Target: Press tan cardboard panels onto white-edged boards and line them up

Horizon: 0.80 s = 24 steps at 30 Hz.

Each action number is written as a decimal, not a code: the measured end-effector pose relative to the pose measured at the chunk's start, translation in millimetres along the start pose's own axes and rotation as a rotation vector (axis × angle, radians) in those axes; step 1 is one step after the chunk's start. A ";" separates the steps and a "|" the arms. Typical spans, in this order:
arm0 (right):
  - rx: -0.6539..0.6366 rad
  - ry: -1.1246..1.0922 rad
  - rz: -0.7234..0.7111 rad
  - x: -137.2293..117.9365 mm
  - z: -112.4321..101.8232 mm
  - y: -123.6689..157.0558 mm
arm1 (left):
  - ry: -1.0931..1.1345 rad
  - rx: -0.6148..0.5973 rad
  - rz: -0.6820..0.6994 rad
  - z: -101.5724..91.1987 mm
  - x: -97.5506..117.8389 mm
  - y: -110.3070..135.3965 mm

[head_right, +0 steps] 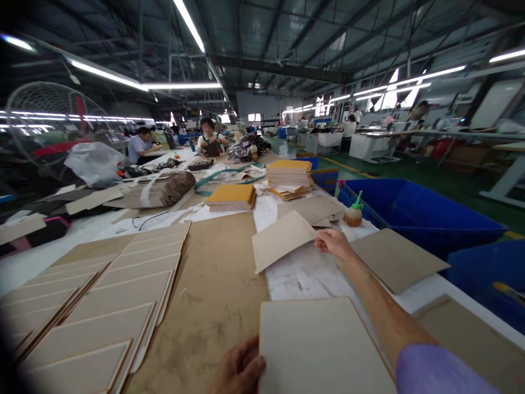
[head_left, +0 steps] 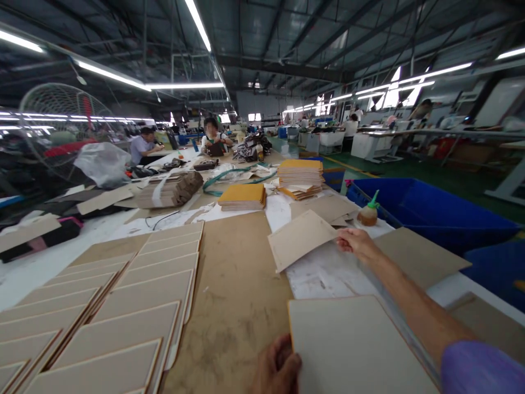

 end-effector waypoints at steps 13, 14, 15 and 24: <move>0.065 -0.216 -0.232 -8.5 -109.2 199.8 | -0.769 0.366 0.551 -19.1 87.7 108.6; 0.075 -0.222 -0.245 -4.3 -111.5 210.3 | -0.880 0.372 0.643 -2.5 102.0 118.1; 0.094 -0.228 -0.259 -0.4 -113.3 219.8 | -0.986 0.337 0.737 20.2 113.4 125.0; 0.227 -0.120 -0.445 3.7 -102.5 284.2 | -1.648 -0.055 1.015 186.0 110.1 110.0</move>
Point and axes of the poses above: each hand's wrist, its own y-axis away from the middle knuckle, its own z-axis out of the palm, x = y × z, the point moved 8 cm from there along -y, towards the middle knuckle, and after that the axes turned 9 degrees about z, right-handed, at the moved point
